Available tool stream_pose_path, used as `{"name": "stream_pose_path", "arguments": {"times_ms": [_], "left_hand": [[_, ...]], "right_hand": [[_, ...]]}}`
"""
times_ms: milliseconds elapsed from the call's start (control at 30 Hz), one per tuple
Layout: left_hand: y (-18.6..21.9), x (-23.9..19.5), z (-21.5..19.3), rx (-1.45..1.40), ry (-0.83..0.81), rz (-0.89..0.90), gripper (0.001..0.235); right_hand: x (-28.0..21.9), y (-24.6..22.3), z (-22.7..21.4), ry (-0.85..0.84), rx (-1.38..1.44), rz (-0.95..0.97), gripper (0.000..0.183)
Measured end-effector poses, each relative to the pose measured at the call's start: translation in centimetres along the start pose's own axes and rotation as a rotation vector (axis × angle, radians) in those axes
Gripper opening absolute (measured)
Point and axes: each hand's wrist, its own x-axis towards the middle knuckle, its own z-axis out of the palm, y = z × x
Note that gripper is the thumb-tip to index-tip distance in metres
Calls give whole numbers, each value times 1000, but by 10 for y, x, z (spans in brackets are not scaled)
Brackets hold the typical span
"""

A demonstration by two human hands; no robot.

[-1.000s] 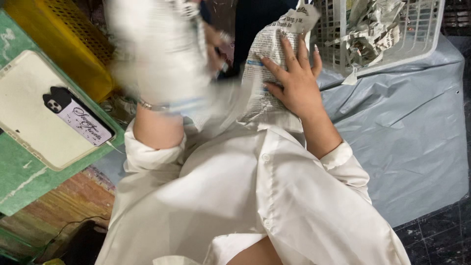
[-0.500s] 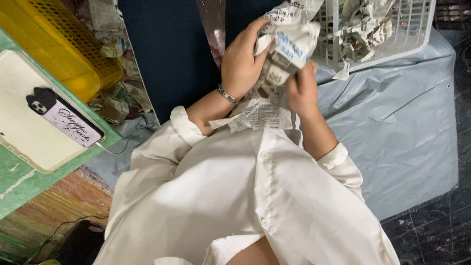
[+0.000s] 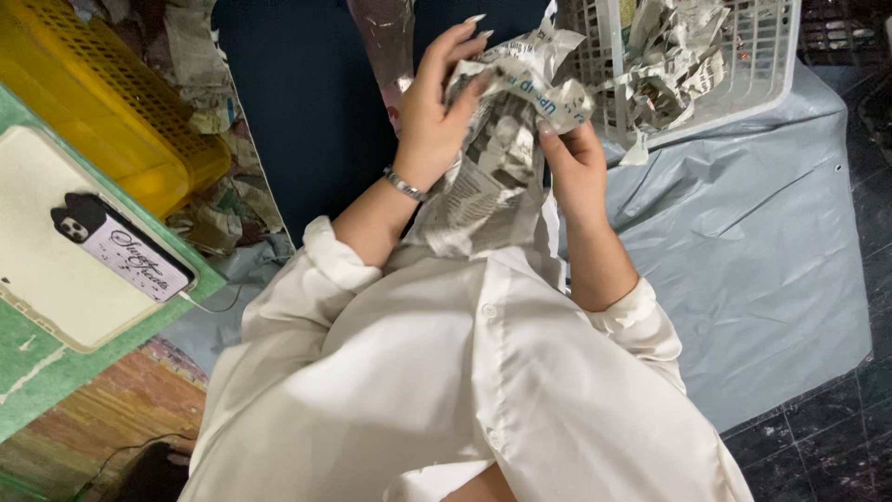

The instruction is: The person repeatedly folds and unfolds sheets of newspaper while seated. They handle the paper with both hands, smoothing and creasing it, then place folded pieces into a white plastic basket nearby.

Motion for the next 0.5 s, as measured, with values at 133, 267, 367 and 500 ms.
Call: {"name": "stream_pose_path", "arguments": {"times_ms": [133, 267, 367, 500], "left_hand": [[0, 6, -20, -170, -16, -82, 48], [11, 4, -25, 44, 134, -347, 49], [25, -11, -27, 772, 315, 315, 53], [41, -40, -32, 916, -217, 939, 44]], "right_hand": [[13, -12, -12, 36, -37, 36, 25], [19, -31, -11, -33, -587, -322, 21], [27, -43, -2, -7, -631, -248, 17], [31, -40, -6, -35, -624, -240, 15]]}}
